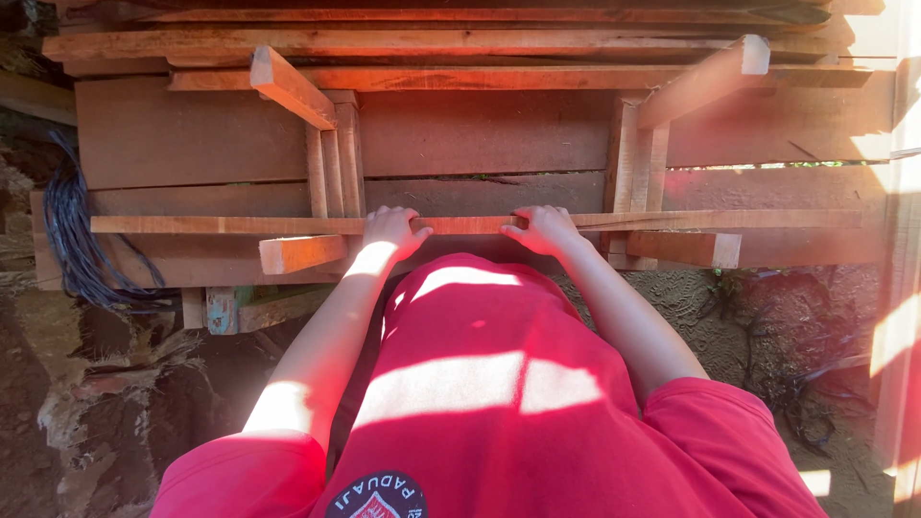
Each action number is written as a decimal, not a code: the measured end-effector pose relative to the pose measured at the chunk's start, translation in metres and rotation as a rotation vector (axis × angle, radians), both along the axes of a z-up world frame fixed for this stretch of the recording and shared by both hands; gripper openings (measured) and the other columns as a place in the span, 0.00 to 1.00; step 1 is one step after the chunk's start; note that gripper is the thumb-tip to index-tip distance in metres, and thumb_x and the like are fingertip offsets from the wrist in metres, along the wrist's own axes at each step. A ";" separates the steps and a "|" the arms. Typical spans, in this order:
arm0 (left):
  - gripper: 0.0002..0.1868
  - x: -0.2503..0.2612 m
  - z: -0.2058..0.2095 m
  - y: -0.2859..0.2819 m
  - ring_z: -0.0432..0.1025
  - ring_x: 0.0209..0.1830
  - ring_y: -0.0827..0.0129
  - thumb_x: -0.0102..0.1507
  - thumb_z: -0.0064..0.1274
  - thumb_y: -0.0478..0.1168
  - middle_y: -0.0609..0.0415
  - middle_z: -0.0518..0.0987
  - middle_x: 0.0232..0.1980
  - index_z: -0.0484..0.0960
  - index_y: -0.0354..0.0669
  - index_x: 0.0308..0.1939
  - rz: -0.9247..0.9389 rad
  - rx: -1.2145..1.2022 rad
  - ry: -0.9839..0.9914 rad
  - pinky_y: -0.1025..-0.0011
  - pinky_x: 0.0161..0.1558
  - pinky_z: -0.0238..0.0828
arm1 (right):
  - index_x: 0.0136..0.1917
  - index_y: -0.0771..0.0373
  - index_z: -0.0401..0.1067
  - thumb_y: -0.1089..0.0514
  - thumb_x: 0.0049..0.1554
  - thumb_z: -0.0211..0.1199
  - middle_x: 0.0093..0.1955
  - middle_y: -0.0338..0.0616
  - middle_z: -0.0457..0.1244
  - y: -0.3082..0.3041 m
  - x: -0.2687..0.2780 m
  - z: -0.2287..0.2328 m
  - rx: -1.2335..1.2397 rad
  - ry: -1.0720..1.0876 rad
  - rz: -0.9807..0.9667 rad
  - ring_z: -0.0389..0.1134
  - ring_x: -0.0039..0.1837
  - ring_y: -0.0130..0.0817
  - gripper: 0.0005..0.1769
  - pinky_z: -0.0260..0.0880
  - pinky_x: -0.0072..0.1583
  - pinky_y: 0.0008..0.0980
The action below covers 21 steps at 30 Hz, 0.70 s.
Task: Sorting and arranging thin strips of wood onto a wooden bench in a workshop setting.
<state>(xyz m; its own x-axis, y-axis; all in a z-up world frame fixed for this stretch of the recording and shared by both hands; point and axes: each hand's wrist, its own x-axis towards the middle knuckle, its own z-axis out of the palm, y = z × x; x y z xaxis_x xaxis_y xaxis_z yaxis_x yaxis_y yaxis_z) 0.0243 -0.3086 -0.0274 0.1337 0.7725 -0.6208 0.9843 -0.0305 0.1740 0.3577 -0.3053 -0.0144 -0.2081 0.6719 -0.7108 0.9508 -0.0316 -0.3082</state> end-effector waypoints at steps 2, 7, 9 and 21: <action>0.29 0.000 0.003 -0.002 0.71 0.64 0.61 0.64 0.48 0.66 0.60 0.81 0.59 0.81 0.62 0.62 0.009 0.004 -0.005 0.57 0.67 0.61 | 0.72 0.43 0.70 0.22 0.58 0.51 0.67 0.39 0.68 0.000 0.000 -0.002 0.010 -0.006 0.007 0.66 0.71 0.43 0.38 0.54 0.75 0.46; 0.29 0.001 -0.007 -0.007 0.70 0.63 0.60 0.63 0.48 0.67 0.59 0.81 0.58 0.80 0.61 0.62 0.010 0.041 -0.003 0.57 0.68 0.60 | 0.72 0.44 0.70 0.25 0.59 0.52 0.68 0.40 0.68 0.000 0.002 0.004 0.017 0.012 0.028 0.66 0.71 0.44 0.37 0.54 0.75 0.48; 0.29 0.001 -0.006 -0.008 0.70 0.63 0.61 0.63 0.48 0.67 0.59 0.81 0.58 0.80 0.61 0.62 0.011 0.052 -0.005 0.57 0.68 0.61 | 0.72 0.44 0.71 0.25 0.59 0.51 0.67 0.40 0.68 -0.001 0.002 0.003 0.012 0.020 0.023 0.66 0.70 0.44 0.36 0.54 0.74 0.49; 0.28 0.002 0.013 0.000 0.70 0.62 0.62 0.62 0.48 0.67 0.60 0.81 0.57 0.81 0.62 0.61 0.020 -0.017 -0.014 0.58 0.67 0.60 | 0.70 0.47 0.72 0.27 0.59 0.53 0.64 0.42 0.69 0.001 0.003 0.002 0.024 0.024 0.026 0.67 0.69 0.45 0.35 0.57 0.72 0.49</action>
